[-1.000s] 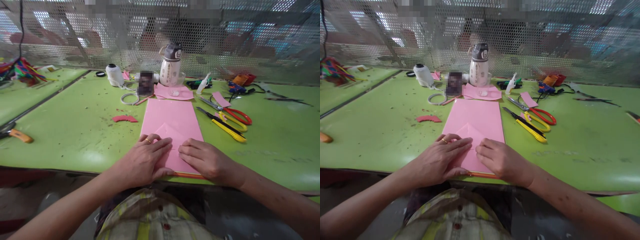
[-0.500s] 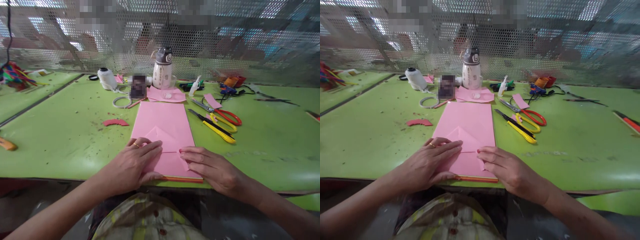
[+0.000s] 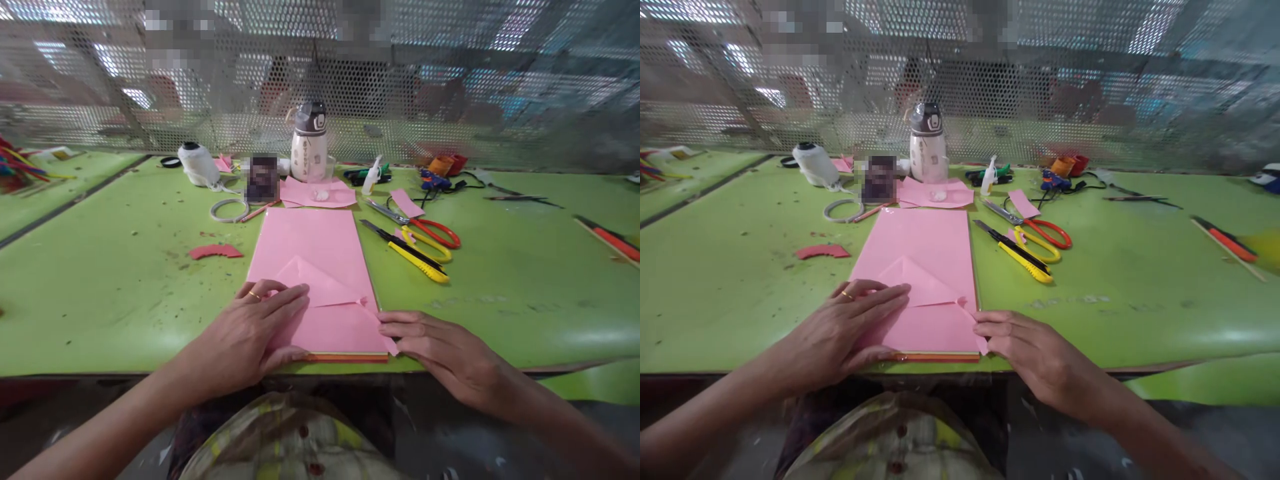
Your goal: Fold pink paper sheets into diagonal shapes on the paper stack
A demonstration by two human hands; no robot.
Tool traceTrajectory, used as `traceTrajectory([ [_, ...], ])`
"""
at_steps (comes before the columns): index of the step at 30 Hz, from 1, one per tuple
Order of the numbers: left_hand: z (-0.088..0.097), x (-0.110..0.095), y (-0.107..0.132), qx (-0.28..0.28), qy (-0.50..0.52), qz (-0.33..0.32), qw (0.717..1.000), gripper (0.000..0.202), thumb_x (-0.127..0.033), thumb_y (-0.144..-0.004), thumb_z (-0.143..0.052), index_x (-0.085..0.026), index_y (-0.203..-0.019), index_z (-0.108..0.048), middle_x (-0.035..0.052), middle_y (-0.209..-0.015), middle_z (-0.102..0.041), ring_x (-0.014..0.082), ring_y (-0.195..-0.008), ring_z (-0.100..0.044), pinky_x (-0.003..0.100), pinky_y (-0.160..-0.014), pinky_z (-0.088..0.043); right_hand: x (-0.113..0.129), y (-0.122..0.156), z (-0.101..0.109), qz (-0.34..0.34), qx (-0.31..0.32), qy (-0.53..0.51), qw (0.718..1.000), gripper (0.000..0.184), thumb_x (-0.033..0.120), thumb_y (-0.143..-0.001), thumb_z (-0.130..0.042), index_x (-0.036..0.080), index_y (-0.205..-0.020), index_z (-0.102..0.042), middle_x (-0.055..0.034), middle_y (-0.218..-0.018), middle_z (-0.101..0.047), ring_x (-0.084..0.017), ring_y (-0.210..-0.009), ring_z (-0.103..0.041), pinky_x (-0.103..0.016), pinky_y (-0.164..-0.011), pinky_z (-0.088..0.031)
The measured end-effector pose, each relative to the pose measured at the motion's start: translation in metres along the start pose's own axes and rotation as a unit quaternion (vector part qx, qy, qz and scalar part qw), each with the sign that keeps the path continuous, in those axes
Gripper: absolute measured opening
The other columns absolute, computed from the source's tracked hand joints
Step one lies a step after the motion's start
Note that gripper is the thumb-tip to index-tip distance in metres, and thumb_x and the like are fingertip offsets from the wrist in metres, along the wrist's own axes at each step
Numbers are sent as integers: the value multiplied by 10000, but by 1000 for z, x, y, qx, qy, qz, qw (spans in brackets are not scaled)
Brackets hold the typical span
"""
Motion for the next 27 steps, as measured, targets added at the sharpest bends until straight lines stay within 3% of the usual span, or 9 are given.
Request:
traceTrajectory([
  [5,-1,0,0,-2,-2,0,1000,671,-571,-971,-509,-193,-1515,-406,55,-1559,-461,314,-1314,-443,483,-1103,-366,-2,22,0,-26,-7,2,1000,430,26,-934,-499,253,-1294,-561,-106,-1325,-670,-227,-1328,-561,-390,-1038,-549],
  [10,-3,1,0,-7,-3,-3,1000,676,-578,-969,-508,-197,-1518,-404,53,-1552,-471,314,-1302,-449,483,-1100,-365,0,51,14,-71,-62,43,995,419,38,-917,-513,277,-1245,-615,-57,-1216,-726,-227,-1219,-647,-365,-986,-583],
  [13,-4,2,1,-10,-3,-10,1000,682,-581,-967,-509,-194,-1518,-404,57,-1557,-465,316,-1303,-444,494,-1099,-369,-9,68,32,-104,-94,148,979,395,64,-914,-522,273,-1229,-637,-64,-1132,-740,-257,-1115,-686,-418,-965,-576],
  [16,-3,2,0,-15,2,-12,1000,657,-569,-972,-506,-191,-1503,-425,72,-1551,-471,318,-1294,-462,505,-1093,-383,-19,66,49,-129,-86,312,937,310,122,-924,-499,234,-1156,-672,-141,-1017,-734,-335,-964,-684,-531,-872,-549],
  [18,-2,1,-1,-19,14,-14,1000,635,-557,-973,-510,-187,-1486,-447,91,-1537,-486,317,-1282,-485,510,-1086,-399,-18,45,56,-134,-89,372,914,340,133,-924,-465,173,-1209,-646,-195,-1047,-711,-368,-949,-657,-571,-833,-530],
  [21,1,-3,0,-26,37,-11,999,612,-544,-970,-523,-195,-1470,-463,107,-1517,-506,320,-1283,-501,532,-1086,-412,-3,-15,50,-119,-114,300,940,371,113,-933,-458,167,-1273,-597,-158,-1143,-688,-327,-1045,-631,-543,-922,-521],
  [23,4,-3,2,-39,62,4,997,590,-527,-973,-527,-193,-1456,-474,116,-1498,-523,315,-1290,-505,540,-1095,-413,5,-62,34,-86,-103,217,967,308,132,-947,-495,197,-1220,-622,-114,-1116,-705,-278,-1059,-638,-483,-938,-534],
  [25,9,1,3,-61,106,10,992,532,-491,-987,-515,-177,-1416,-508,126,-1452,-562,291,-1288,-523,503,-1094,-434,8,-101,8,-43,-41,152,987,230,155,-957,-522,177,-1145,-650,-119,-1090,-714,-262,-1066,-631,-464,-949,-530],
  [27,17,14,-1,-100,157,31,982,463,-463,-994,-498,-159,-1336,-570,134,-1363,-623,255,-1224,-583,426,-1038,-492,0,-127,-14,-94,8,136,986,203,213,-953,-578,145,-1130,-649,-133,-1055,-712,-270,-1051,-624,-457,-933,-527],
])
Point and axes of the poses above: each hand's wrist, its own y-axis away from the middle knuckle, its own z-axis out of the back of the hand, x = y × z, the point moved 4 cm from there along -y, towards the middle knuckle
